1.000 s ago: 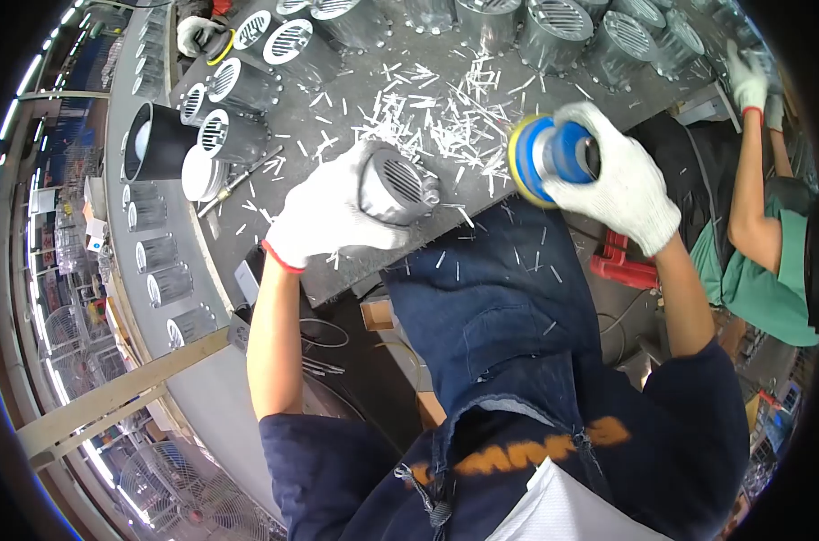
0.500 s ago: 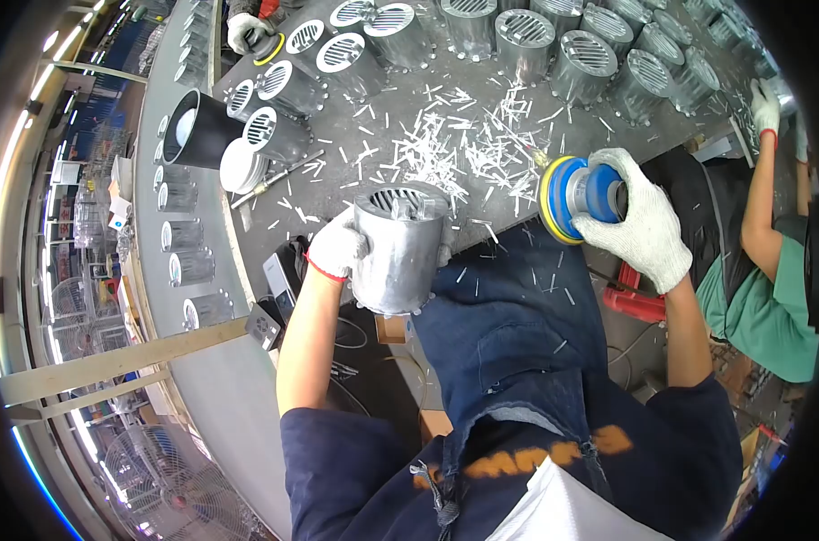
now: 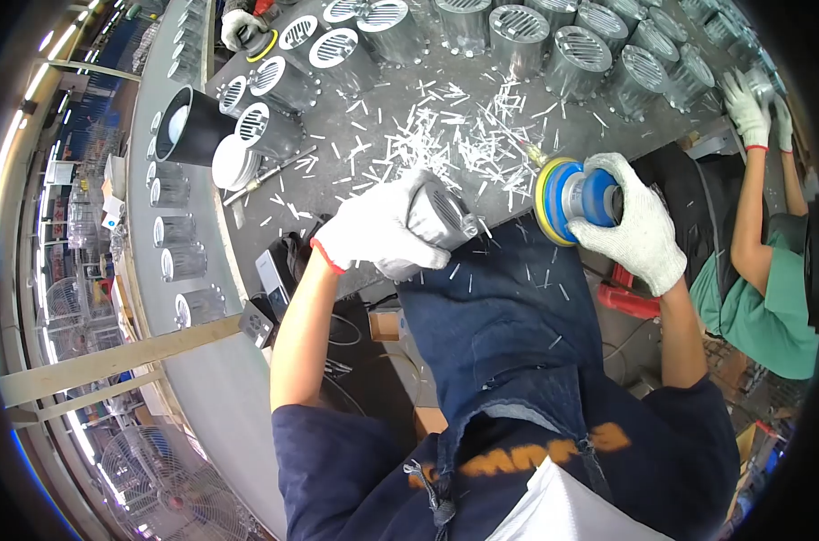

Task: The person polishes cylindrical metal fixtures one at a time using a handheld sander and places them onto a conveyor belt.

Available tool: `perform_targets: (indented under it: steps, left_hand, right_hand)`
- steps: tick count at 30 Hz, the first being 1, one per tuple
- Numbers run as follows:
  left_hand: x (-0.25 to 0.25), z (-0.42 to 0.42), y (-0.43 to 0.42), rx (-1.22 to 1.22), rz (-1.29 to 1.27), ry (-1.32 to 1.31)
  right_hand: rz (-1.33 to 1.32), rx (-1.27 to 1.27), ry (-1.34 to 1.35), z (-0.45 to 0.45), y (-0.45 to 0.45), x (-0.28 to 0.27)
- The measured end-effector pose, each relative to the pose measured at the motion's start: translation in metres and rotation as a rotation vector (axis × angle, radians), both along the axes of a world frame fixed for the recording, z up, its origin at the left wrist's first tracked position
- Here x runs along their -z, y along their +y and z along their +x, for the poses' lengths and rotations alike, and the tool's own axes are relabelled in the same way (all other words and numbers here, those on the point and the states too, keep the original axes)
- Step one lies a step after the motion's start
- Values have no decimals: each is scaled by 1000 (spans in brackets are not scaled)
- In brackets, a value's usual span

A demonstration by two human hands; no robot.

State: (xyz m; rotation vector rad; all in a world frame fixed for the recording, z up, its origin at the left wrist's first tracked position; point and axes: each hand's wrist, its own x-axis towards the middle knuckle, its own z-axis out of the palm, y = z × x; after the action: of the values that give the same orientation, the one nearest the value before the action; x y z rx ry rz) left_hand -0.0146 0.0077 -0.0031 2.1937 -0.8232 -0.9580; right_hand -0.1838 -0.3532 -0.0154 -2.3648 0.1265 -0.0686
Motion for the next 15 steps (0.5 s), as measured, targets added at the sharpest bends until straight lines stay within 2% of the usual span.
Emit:
perform_targets:
  steps: [2, 3, 4, 7, 11, 14, 15]
  left_hand:
    - [-5, -5, -14, 67, 157, -168]
    - [-4, -12, -17, 117, 132, -290]
    - [-3, -15, -19, 118, 129, -284]
    - [1, -24, -21, 268, 157, -589]
    - [1, -20, -25, 280, 260, -533]
    - [-9, -14, -22, 271, 190, -659]
    - [-16, -13, -21, 193, 152, -750]
  right_hand:
    - [-18, 2, 0, -4, 0, 2]
    - [-32, 4, -11, -5, 0, 3]
    - [-35, 5, -5, -6, 0, 2]
    - [-6, 7, 35, -10, -2, 4]
    - [20, 12, 38, -12, -4, 11]
    - [42, 12, 47, -13, -4, 14]
    - [51, 6, 33, -13, -4, 15]
